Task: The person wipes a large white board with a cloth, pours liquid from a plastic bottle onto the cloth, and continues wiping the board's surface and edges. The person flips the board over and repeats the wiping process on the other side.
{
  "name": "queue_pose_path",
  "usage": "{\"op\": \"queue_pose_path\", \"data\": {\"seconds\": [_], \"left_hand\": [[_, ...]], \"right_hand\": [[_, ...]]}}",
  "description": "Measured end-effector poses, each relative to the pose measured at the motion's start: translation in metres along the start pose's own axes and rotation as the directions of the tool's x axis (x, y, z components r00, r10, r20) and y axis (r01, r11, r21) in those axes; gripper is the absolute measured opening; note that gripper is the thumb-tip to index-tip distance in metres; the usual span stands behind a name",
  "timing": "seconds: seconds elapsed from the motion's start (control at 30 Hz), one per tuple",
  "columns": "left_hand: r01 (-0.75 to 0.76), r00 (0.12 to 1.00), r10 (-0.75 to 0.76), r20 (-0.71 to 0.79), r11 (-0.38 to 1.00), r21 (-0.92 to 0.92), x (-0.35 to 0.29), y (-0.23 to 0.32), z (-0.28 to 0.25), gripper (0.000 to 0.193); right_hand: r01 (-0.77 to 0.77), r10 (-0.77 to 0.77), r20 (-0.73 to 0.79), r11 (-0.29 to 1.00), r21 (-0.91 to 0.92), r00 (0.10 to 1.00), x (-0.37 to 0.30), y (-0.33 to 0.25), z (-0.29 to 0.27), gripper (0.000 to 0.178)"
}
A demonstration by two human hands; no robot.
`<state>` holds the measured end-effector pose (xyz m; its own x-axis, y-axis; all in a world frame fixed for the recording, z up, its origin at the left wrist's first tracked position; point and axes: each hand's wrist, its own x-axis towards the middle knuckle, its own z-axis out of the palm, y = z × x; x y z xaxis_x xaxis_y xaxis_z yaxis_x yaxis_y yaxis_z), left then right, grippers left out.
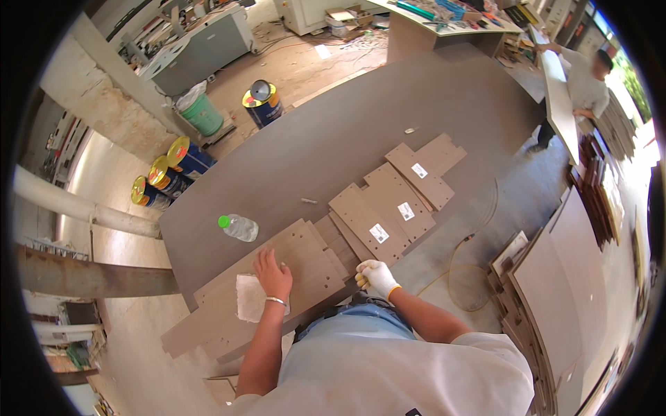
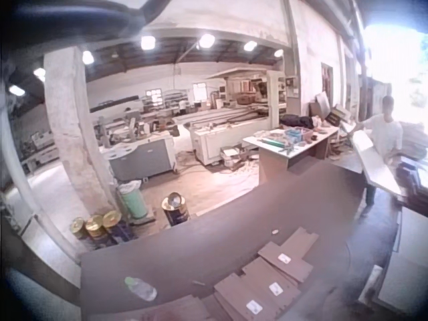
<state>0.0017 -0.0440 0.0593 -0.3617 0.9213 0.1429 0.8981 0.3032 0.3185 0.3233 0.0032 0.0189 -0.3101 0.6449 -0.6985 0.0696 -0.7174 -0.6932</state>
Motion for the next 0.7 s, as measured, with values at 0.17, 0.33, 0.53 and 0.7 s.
{"op": "queue_pose_path", "data": {"seconds": [0.17, 0.33, 0.53, 0.7], "left_hand": [[0.668, 0.744, -0.654, -0.134, 0.728, 0.154, -0.072, -0.046, -0.016, 0.075], [0.772, 0.624, -0.78, 0.056, 0.625, 0.111, -0.078, -0.057, -0.037, 0.075], [0.656, 0.674, -0.584, 0.452, 0.193, -0.73, -0.054, -0.058, -0.028, 0.048], [0.595, 0.719, -0.333, 0.61, -0.159, -0.788, -0.04, 0.036, -0.055, 0.042]], "right_hand": [[0.14, -0.142, 0.003, 0.979, 0.151, 0.99, 0.016, -0.033, -0.001, 0.041], [0.189, -0.191, 0.139, 0.982, 0.028, 0.972, 0.024, -0.07, 0.027, 0.036], [0.447, -0.358, 0.349, 0.866, -0.224, 0.866, 0.006, -0.083, 0.078, 0.04], [0.825, -0.512, 0.66, 0.209, -0.525, 0.55, -0.034, -0.088, 0.11, 0.082]]}}
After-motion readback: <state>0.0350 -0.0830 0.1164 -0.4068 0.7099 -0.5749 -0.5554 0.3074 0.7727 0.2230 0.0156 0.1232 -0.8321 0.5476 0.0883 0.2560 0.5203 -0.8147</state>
